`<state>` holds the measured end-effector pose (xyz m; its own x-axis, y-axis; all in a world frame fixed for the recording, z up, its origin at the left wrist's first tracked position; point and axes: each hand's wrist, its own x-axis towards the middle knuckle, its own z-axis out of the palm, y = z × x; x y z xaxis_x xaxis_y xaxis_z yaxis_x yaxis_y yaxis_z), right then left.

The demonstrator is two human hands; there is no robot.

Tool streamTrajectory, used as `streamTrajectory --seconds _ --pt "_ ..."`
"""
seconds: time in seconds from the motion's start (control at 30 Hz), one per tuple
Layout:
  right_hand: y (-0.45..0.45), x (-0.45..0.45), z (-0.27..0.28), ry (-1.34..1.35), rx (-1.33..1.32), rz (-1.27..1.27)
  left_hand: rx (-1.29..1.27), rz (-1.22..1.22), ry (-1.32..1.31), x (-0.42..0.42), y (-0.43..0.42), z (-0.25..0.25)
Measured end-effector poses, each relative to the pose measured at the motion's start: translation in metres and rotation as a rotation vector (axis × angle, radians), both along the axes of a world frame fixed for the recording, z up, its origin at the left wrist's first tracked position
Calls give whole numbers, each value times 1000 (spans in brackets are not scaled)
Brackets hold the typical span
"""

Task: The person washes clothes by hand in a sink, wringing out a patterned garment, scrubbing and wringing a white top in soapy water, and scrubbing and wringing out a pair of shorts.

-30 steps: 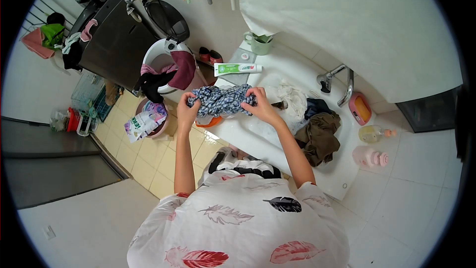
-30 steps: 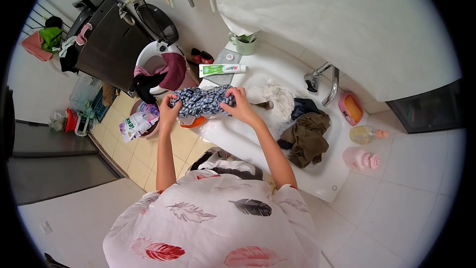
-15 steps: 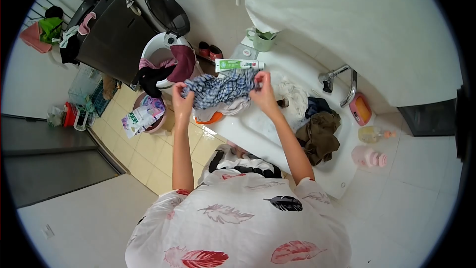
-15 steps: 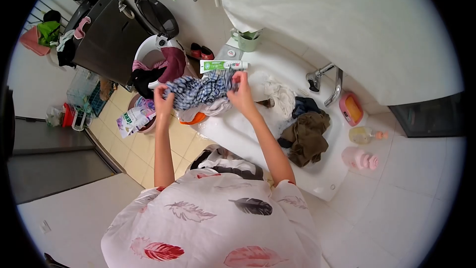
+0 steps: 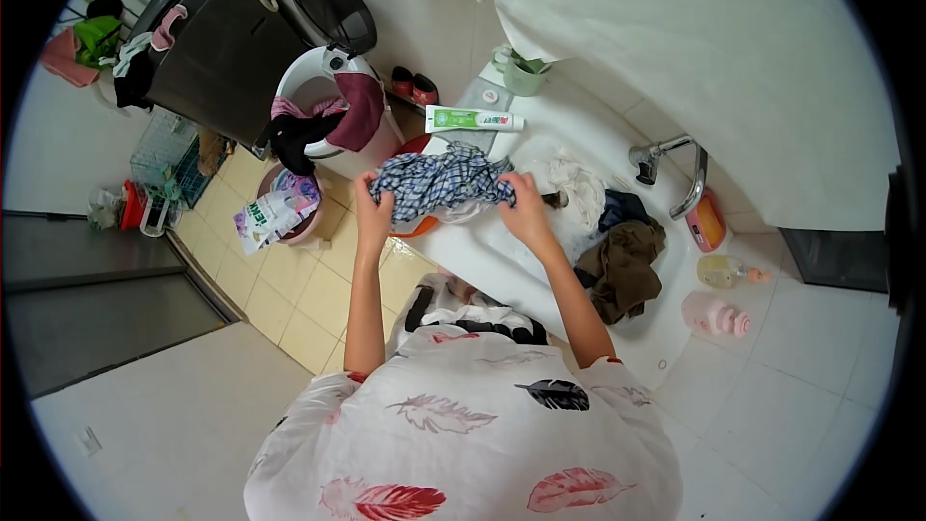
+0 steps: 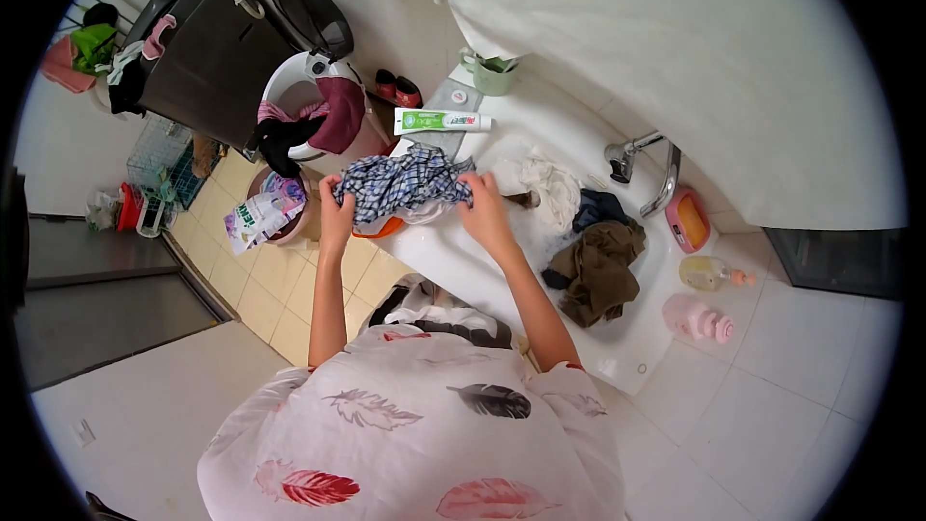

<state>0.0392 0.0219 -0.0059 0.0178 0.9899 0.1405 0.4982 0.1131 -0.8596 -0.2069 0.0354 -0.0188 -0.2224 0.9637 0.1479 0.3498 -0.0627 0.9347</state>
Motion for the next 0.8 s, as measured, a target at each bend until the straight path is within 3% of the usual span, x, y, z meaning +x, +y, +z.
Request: streamTrajectory --seconds 0.1,0.2,0.3,0.37,0.57,0.63,0.7,0.8 --pt "0 4 -8 -119 25 29 -217 37 -103 -5 -5 2" --pt "0 10 -8 -286 151 -9 -134 3 49 -17 -8 0" --pt "5 26 -16 -84 100 -51 -108 69 71 -18 -6 7" --pt "4 34 -12 248 -225 -153 56 28 332 -9 -6 35" --pt "5 48 -38 242 -388 -161 55 -222 319 26 12 53" --pt "4 46 -41 277 -399 -157 93 -314 633 37 13 61" --pt "4 43 -48 296 -342 -135 114 -342 571 41 14 63" --pt "-4 47 -60 276 -416 -105 -57 -440 200 45 7 48"
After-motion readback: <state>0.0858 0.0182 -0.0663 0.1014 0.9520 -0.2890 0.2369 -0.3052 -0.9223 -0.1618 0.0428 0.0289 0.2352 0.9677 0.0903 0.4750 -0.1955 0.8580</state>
